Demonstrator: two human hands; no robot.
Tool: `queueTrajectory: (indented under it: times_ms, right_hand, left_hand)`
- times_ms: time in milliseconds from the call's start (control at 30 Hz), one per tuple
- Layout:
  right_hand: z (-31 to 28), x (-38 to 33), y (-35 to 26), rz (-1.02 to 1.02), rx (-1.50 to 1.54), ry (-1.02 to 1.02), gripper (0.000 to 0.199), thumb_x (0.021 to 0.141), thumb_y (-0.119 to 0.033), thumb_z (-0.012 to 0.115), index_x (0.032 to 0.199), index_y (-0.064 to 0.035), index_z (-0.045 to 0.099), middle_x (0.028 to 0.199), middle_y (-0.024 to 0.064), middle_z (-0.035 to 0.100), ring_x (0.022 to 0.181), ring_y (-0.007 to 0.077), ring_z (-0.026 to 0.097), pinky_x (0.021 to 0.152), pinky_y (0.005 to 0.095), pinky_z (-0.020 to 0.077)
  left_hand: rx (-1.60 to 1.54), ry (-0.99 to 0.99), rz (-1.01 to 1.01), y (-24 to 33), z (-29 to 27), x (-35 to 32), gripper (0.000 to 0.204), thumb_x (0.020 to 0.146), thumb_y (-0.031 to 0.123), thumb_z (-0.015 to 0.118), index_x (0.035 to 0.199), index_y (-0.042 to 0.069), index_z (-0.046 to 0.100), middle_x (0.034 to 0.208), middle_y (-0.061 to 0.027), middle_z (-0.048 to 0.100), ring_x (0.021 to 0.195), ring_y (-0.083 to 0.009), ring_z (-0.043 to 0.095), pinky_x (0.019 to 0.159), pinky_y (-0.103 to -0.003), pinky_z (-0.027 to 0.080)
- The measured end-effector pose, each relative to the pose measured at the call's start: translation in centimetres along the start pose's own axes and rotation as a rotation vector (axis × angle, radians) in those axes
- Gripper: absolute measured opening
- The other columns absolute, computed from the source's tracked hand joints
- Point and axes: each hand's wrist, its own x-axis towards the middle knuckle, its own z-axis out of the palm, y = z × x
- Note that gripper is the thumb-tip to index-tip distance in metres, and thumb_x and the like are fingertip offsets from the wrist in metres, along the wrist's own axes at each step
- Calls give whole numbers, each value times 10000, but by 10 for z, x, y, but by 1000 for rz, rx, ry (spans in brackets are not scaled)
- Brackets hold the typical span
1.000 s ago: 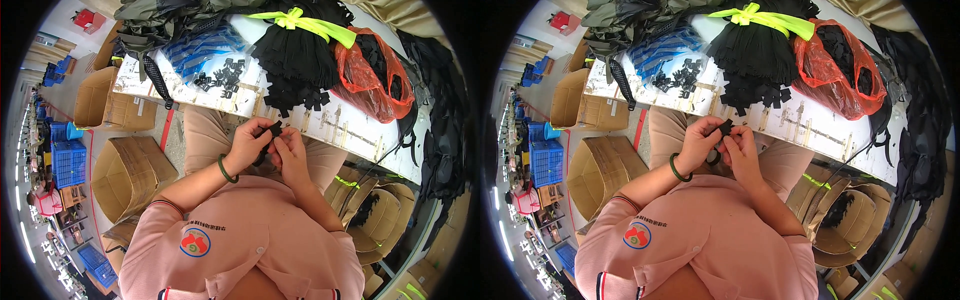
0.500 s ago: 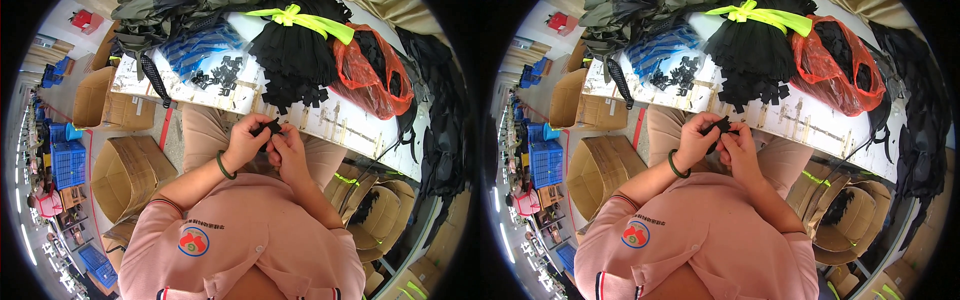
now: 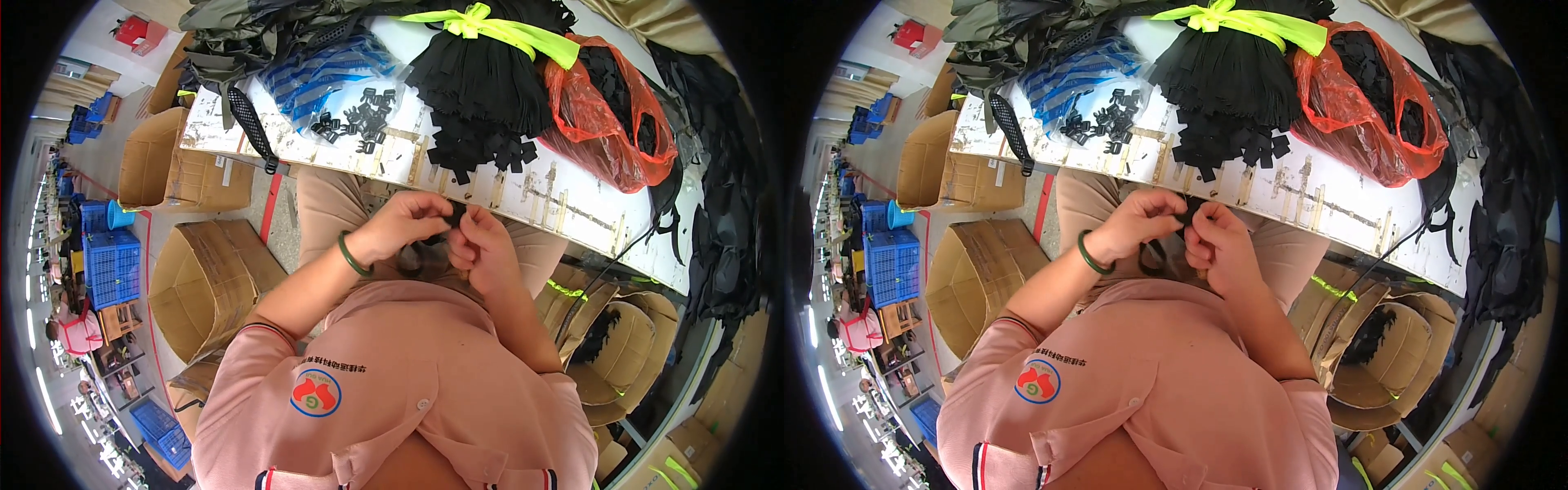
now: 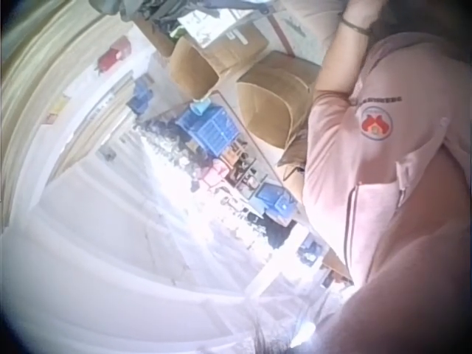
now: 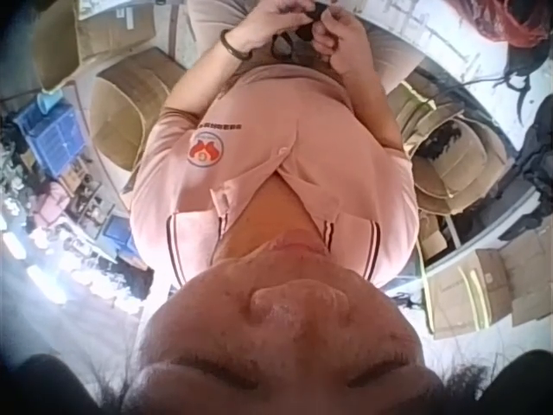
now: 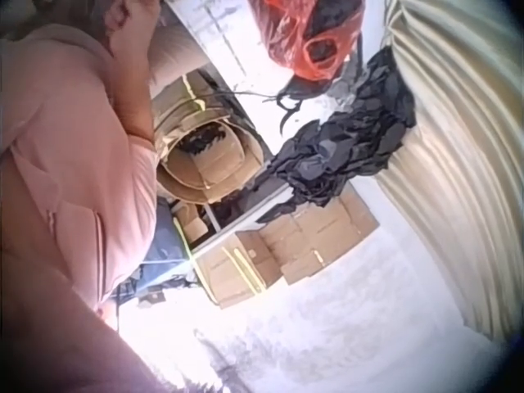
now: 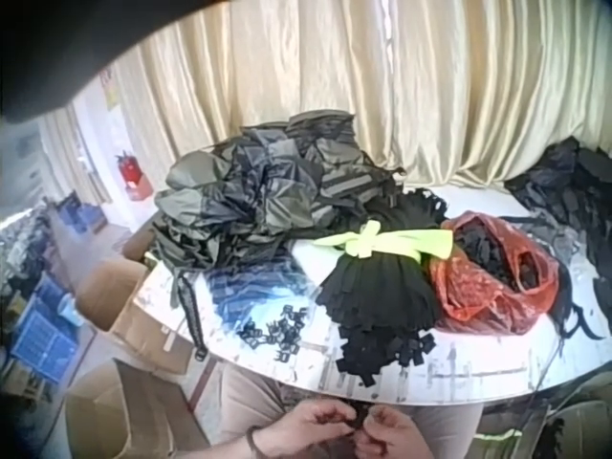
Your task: The recorder is threading plastic buckles onto black straps in a factory setting.
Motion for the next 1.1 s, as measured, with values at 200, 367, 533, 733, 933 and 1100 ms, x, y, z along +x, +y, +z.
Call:
queueTrajectory:
  times_ms: [200,367,533,733,933,1100]
  right_hand:
    - [9,-14,-24,-166,-1640,-373,209,827,-183,643,823,-45,487,656,29,543,559,119,498,487,288,356]
    - [3,-5,-37,-207,-1515,27,183,804,-139,661,871,-15,544,712,24,562,661,108,523,592,274,409]
    - [-12,-3,-16,-267,-993,50,125,813,-76,645,909,-29,579,789,-26,558,721,48,475,656,203,398]
    - [-14,-1,-17,-228,-914,-60,101,785,-44,667,835,-22,582,762,-17,583,693,40,491,637,193,409]
    - [-17,0,-15,-259,-823,-16,82,794,-23,646,817,-37,569,740,-28,574,691,38,509,633,181,404]
    - [-9,0,-5,-412,-899,74,93,776,-5,660,772,-15,568,704,-14,579,660,43,512,600,192,412]
  left_hand:
    - [886,-712,-110,7,5,-5,149,803,155,679,880,33,639,721,22,596,646,-32,486,559,-208,388]
    - [387,70,-168,-15,3,-4,208,766,179,715,854,11,630,678,-4,585,583,-74,511,492,-242,390]
    - [-207,56,-221,-13,4,-5,104,848,106,631,934,54,605,782,11,587,653,-67,516,558,-200,412]
    - [-255,-20,-151,5,8,-6,107,874,83,585,945,3,589,857,-32,603,740,-88,550,606,-221,461]
    - [-25,-47,-38,-7,2,-8,103,832,-25,581,933,-4,579,832,-31,608,702,-84,576,628,-209,466]
    - [265,172,80,-16,2,-8,99,826,-26,569,919,7,573,802,-11,598,712,-56,564,624,-190,449]
